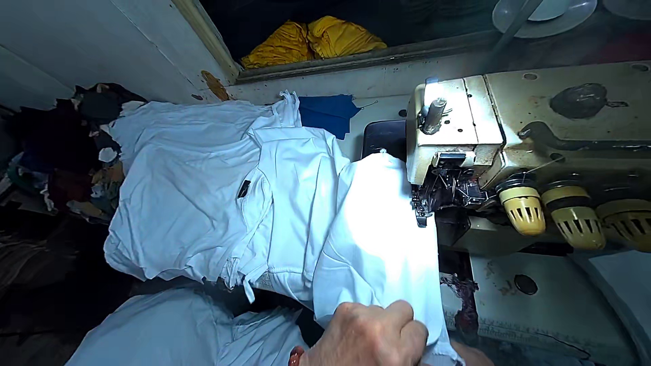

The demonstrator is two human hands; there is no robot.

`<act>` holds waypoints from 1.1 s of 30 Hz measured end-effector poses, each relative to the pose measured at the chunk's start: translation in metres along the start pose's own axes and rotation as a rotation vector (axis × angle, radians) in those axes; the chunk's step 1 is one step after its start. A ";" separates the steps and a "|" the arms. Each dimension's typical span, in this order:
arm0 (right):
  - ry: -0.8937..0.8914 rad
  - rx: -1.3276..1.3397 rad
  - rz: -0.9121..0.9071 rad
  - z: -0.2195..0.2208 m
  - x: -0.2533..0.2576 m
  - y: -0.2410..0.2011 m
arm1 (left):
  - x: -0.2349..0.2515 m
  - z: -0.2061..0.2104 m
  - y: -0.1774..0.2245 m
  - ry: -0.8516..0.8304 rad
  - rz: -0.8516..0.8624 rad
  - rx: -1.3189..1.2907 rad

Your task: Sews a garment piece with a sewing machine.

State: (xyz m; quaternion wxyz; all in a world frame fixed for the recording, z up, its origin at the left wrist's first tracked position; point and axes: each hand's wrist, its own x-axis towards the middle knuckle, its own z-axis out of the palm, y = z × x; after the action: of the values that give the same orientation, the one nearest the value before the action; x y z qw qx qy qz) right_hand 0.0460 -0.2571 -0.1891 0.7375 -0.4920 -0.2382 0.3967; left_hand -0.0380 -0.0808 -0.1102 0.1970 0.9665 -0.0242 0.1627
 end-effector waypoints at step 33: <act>0.310 0.011 -0.127 0.047 0.076 -0.031 | 0.091 0.013 -0.013 0.174 -0.091 0.327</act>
State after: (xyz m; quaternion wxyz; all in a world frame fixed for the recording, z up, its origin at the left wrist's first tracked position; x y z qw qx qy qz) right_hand 0.0655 -0.1759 -0.1453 0.7916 -0.5273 -0.1501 0.2698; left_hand 0.0534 -0.0726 -0.0965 0.0456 0.9681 0.0635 0.2382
